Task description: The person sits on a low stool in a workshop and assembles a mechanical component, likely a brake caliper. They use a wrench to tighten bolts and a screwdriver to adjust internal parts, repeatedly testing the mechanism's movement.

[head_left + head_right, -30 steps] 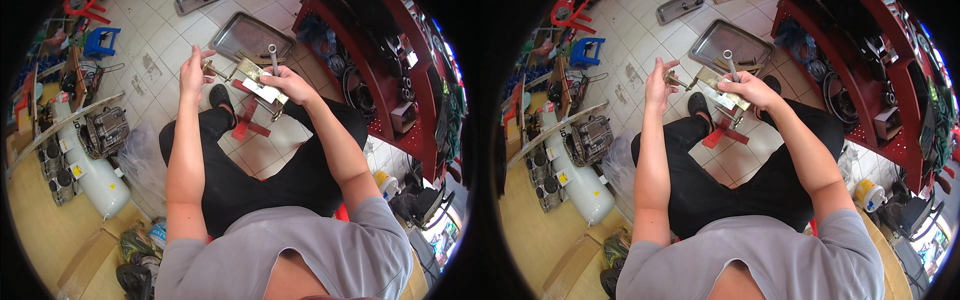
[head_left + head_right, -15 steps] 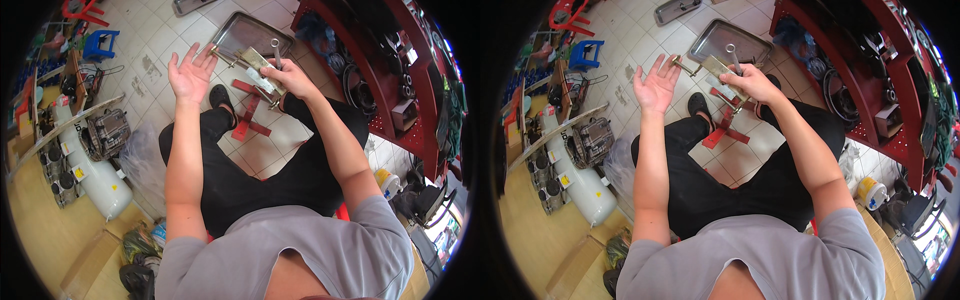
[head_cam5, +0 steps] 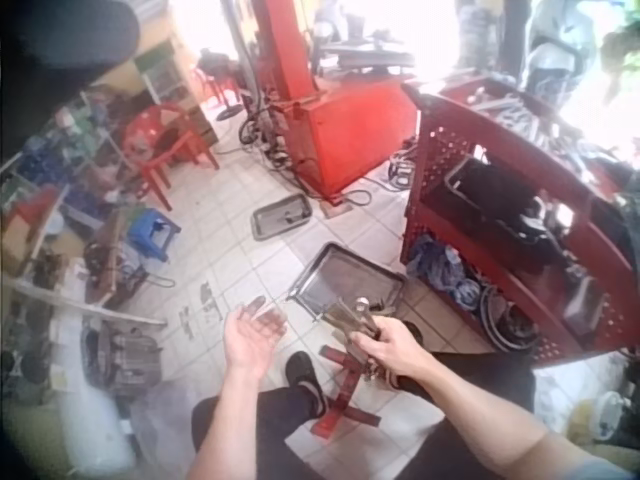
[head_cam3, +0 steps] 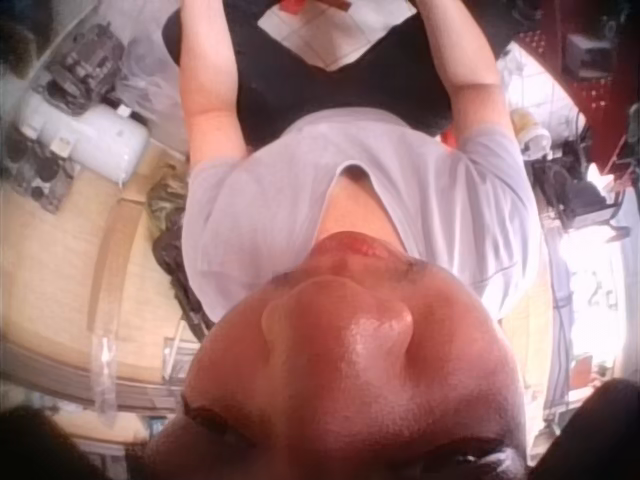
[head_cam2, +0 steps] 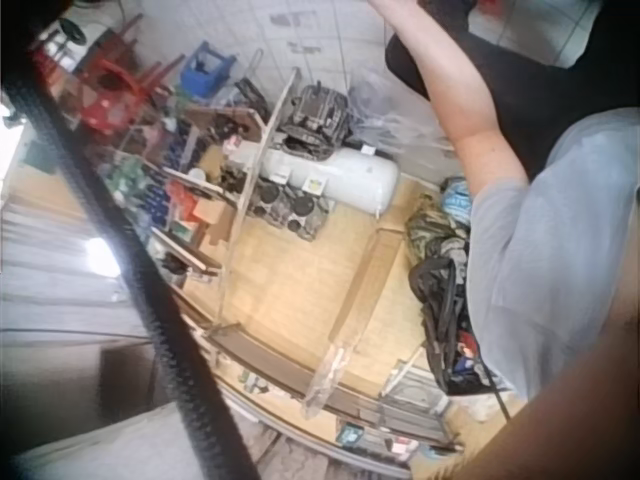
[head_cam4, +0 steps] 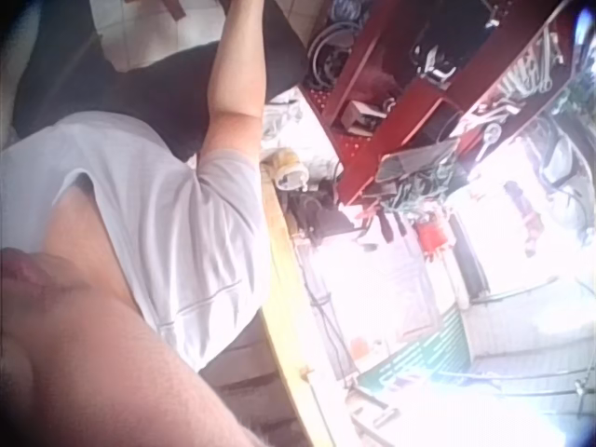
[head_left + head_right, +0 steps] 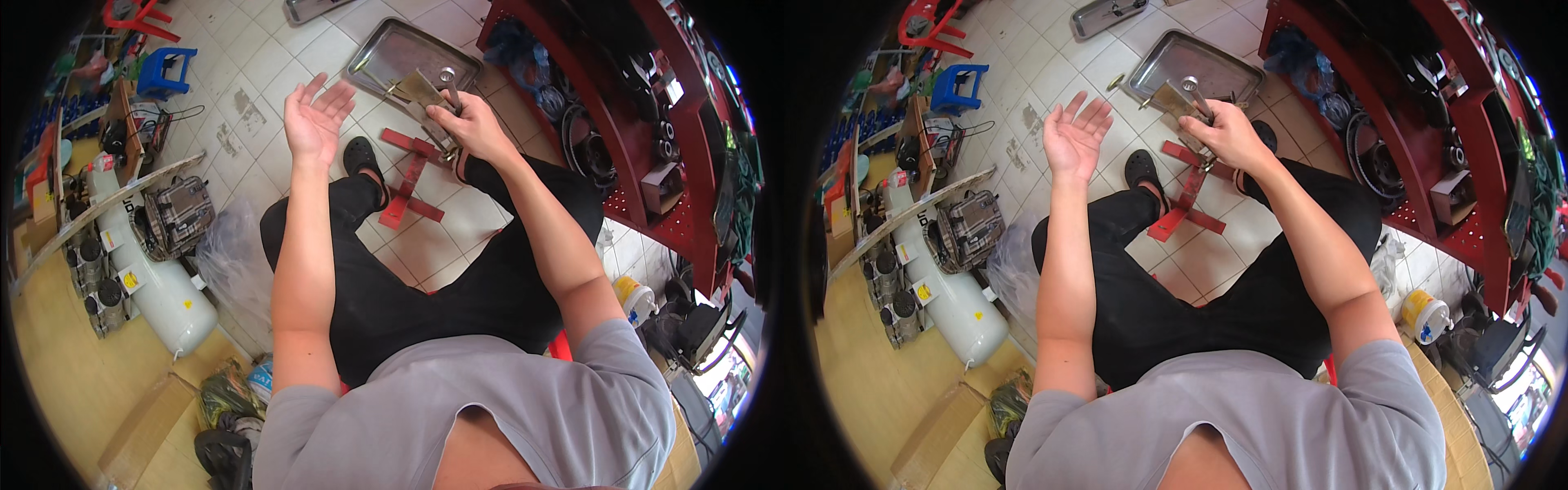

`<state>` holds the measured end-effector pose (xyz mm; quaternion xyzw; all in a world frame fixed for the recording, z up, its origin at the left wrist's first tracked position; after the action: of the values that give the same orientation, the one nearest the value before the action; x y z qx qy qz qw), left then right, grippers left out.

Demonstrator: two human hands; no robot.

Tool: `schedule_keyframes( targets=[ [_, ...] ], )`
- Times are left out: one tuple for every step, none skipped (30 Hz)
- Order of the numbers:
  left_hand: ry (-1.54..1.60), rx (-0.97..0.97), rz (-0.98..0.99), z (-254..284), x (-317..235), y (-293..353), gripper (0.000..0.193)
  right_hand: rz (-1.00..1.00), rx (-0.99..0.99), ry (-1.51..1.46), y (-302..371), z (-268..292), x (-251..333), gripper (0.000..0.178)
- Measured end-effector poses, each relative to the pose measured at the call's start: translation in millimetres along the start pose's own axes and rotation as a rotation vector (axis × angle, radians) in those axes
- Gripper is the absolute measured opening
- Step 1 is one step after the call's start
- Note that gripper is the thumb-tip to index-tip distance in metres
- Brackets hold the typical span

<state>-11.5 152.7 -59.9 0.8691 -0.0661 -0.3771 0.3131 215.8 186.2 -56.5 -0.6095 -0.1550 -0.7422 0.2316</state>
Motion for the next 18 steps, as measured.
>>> schedule_keyframes(
  targets=[
    [-0.012,-0.1,0.005,16.3,-1.5,-2.2,0.048,0.01,-0.008,-0.012,-0.7,0.2,1.1,0.027],
    [-0.043,-0.14,-0.001,24.8,-1.6,-5.8,0.05,0.02,-0.016,-0.024,-1.3,0.8,2.4,0.026],
    [-0.073,-0.18,-0.006,32.9,-1.6,-9.6,0.051,0.031,-0.023,-0.036,-1.9,0.8,3.7,0.026],
    [-0.079,-0.148,-0.012,28.7,-2.1,-10.3,0.053,0.047,-0.005,-0.061,-2.0,-1.8,5.4,0.024],
    [-0.086,-0.114,-0.016,24.3,-1.8,-10.8,0.054,0.063,0.013,-0.086,-1.0,-5.1,7.3,0.021],
    [-0.069,-0.011,-0.021,12.9,1.5,-11.8,0.054,0.08,0.032,-0.11,-0.1,-8.2,9.8,0.019],
    [-0.051,0.09,-0.025,1.6,4.5,-10.4,0.055,0.1,0.051,-0.102,0.7,-11.2,13.9,0.019],
    [0.02,0.214,-0.008,-9.9,6.7,-8.9,0.058,0.12,0.071,-0.093,0.9,-14.5,19.6,0.019],
    [0.05,0.264,0.02,-14.9,9.3,-6.9,0.059,0.141,0.091,-0.084,0.4,-18.2,23.7,0.019],
    [0.08,0.318,0.051,-23.3,11.5,-3.8,0.06,0.118,0.079,-0.114,0.6,-20.1,20.5,0.021],
    [0.111,0.372,0.083,-29.9,13.9,-1.2,0.061,0.108,0.065,-0.064,0.6,-17.1,17.2,0.022],
    [0.108,0.38,0.094,-30.2,15.0,-1.0,0.061,0.097,0.052,-0.014,-0.1,-13.1,13.6,0.022],
    [0.106,0.387,0.103,-29.2,14.1,-0.1,0.061,0.087,0.04,0.035,-0.7,-9.4,11.4,0.023],
    [0.103,0.394,0.111,-28.3,13.6,0.8,0.061,0.033,0.065,0.07,-1.0,-5.8,10.5,0.028],
    [0.079,0.345,0.087,-23.2,11.6,0.7,0.06,0.055,0.009,0.087,-1.8,-0.9,7.8,0.028],
    [0.054,0.297,0.062,-19.0,8.6,1.4,0.059,0.079,-0.047,0.104,-3.3,2.2,6.2,0.028],
    [0.028,0.249,0.037,-15.7,5.8,1.4,0.059,0.103,-0.104,0.121,-3.8,6.7,5.8,0.028],
    [0.005,0.162,0.016,-10.1,3.3,-0.3,0.058,0.05,-0.102,0.099,-3.2,9.1,-1.2,0.028]
  ],
)
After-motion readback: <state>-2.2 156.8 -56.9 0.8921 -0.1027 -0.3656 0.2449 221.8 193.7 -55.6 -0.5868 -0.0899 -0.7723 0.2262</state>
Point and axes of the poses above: each hand's wrist, its own y-axis away from the middle knuckle, its own z-axis out of the back of the hand, x = y × z, the point moved 9 cm from there along -y, towards the middle knuckle, and after that the axes turned 15 degrees about z, right-handed, at the moved point
